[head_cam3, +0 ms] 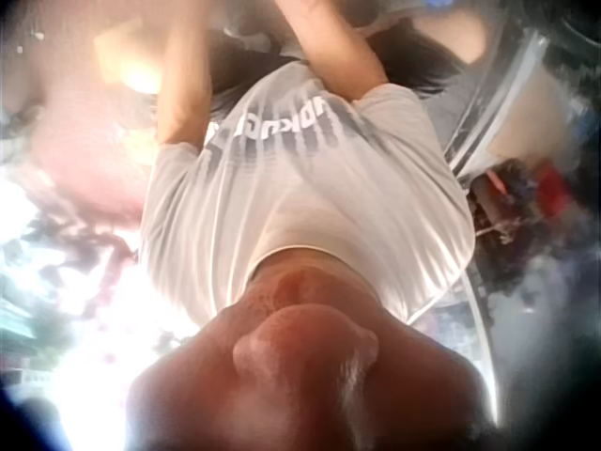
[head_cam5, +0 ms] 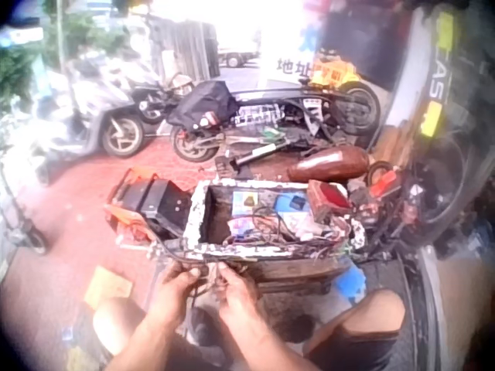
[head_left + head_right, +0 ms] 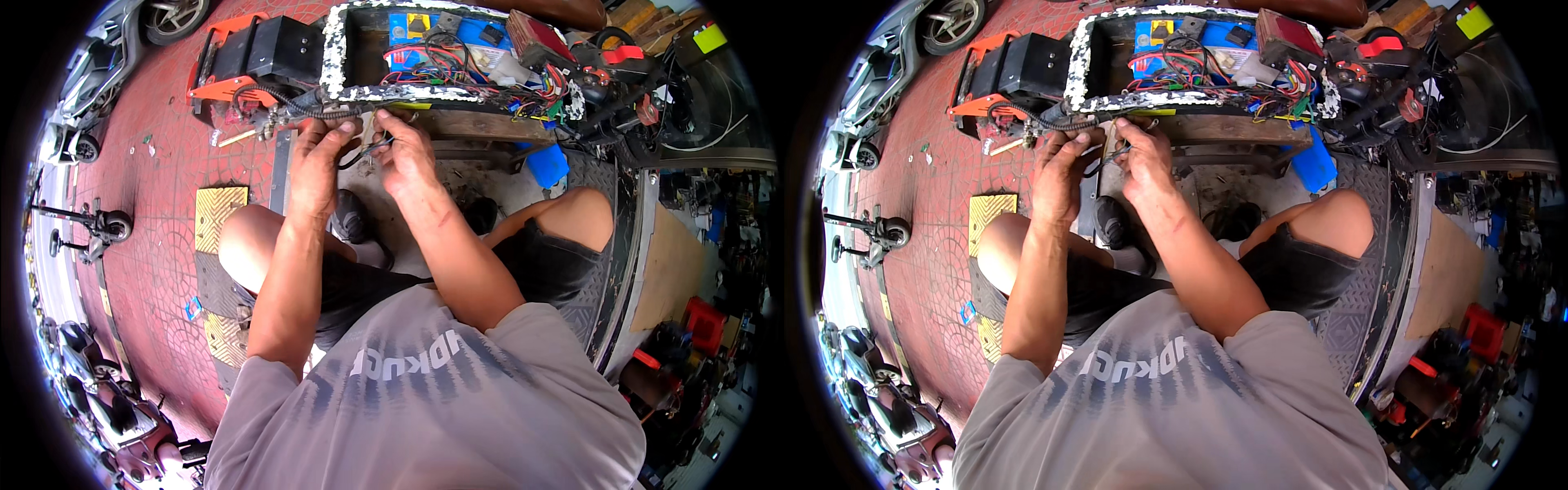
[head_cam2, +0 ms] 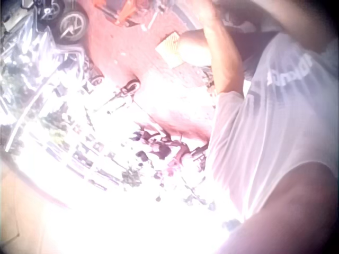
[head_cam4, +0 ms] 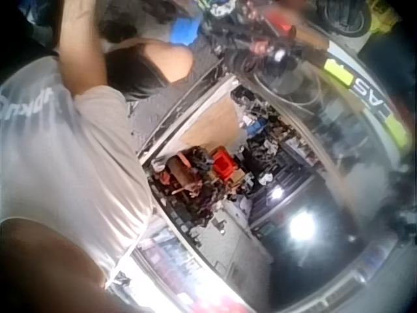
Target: The person repairs the wiring of an electric vehicle by stripping wire insulation, joining wires by hand, and tightening connections using a screwdriver.
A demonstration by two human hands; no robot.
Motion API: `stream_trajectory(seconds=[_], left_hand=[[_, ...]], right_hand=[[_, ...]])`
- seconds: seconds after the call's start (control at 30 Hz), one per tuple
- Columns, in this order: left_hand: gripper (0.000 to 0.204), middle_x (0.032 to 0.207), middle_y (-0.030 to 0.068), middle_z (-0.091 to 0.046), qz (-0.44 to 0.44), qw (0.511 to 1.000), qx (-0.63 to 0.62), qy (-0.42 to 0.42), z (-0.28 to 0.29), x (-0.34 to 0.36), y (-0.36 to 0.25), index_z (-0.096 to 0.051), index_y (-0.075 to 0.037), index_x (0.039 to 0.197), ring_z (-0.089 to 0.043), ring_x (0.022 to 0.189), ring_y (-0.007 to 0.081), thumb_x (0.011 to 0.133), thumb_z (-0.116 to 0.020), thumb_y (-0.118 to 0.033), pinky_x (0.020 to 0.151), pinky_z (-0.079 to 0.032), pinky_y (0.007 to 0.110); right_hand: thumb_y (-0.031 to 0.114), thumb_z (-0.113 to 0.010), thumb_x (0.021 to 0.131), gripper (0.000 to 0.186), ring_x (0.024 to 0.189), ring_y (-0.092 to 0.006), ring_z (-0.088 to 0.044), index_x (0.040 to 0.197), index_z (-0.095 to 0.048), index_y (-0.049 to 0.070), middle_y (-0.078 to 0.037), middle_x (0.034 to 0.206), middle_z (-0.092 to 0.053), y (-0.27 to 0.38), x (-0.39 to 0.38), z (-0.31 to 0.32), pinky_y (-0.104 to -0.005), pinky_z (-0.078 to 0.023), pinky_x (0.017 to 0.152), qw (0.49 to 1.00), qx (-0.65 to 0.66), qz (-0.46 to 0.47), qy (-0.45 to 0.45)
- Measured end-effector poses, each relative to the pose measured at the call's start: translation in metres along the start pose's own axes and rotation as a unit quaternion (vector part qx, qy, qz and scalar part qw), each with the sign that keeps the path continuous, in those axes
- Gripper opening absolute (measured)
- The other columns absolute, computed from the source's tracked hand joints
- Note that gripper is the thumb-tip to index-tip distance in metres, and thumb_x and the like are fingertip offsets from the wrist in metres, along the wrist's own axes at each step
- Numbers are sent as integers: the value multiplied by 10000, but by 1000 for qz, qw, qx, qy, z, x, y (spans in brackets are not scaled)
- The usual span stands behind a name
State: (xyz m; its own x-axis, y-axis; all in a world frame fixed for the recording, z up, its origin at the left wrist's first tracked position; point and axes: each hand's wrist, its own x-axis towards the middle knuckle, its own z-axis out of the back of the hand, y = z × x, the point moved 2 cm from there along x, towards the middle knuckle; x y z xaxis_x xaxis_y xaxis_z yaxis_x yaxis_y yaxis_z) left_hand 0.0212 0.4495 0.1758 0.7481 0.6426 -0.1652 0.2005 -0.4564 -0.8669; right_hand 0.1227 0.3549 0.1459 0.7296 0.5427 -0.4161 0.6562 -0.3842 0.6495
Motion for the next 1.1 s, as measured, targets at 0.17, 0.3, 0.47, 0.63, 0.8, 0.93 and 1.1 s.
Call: stream_trajectory(seconds=[0.17, 0.3, 0.47, 0.63, 0.8, 0.93, 1.1], left_hand=[[130, 848, 108, -690, -158, 863, 475, 71, -41, -25, -76, -701, 14, 968, -627, 768, 235, 944, -670, -110, 768, -496, 343], [199, 951, 105, -707, -411, 660, 601, 184, -69, 23, -120, -699, 34, 1058, -667, 872, 200, 937, -661, -119, 816, -521, 372], [225, 956, 116, -749, -159, 745, 589, 269, -61, 107, -75, -731, 4, 1080, -705, 903, 226, 902, -681, -125, 859, -535, 358], [271, 929, 129, -774, -139, 681, 640, 328, -65, 139, -68, -781, -65, 1039, -731, 840, 273, 831, -749, -237, 815, -564, 372], [164, 765, 6, -651, 0, 709, 588, 390, -70, 149, -67, -740, -18, 994, -575, 692, 115, 881, -735, -136, 661, -491, 291], [134, 763, 1, -641, 17, 702, 582, 411, -68, 155, -66, -733, -37, 986, -559, 687, 111, 885, -739, -125, 654, -478, 282], [148, 849, 98, -685, -188, 677, 630, 332, -62, 136, -63, -714, -35, 953, -653, 761, 249, 847, -748, -134, 735, -523, 374]], right_hand=[[119, -646, 1000, 55, 691, -79, -544, 1044, -674, 101, 3, 879, -672, 2, -11, -13, -233, -399, 556, 990, 134, -43, -4], [166, -665, 1002, 61, 698, -88, -514, 987, -665, 107, 15, 851, -617, -12, -2, -12, -236, -381, 579, 989, 143, -41, -11], [165, -714, 977, 90, 647, -94, -487, 939, -659, 105, 16, 817, -583, -6, -4, -19, -229, -342, 544, 990, 119, -39, -58], [58, -696, 960, 46, 576, -83, -512, 966, -662, 88, 20, 771, -603, -6, 3, -12, -219, -355, 474, 994, 101, 14, -50], [94, -703, 967, 45, 637, -131, -516, 988, -682, 61, -13, 786, -606, -7, 0, -9, -267, -403, 559, 993, 81, 41, -70], [94, -696, 971, 41, 640, -132, -512, 990, -682, 61, -12, 789, -602, -8, 0, -12, -278, -408, 564, 993, 82, 39, -82], [98, -693, 971, 27, 610, -100, -498, 959, -672, 85, 9, 781, -595, -15, 4, -8, -248, -372, 515, 990, 104, 25, -94]])
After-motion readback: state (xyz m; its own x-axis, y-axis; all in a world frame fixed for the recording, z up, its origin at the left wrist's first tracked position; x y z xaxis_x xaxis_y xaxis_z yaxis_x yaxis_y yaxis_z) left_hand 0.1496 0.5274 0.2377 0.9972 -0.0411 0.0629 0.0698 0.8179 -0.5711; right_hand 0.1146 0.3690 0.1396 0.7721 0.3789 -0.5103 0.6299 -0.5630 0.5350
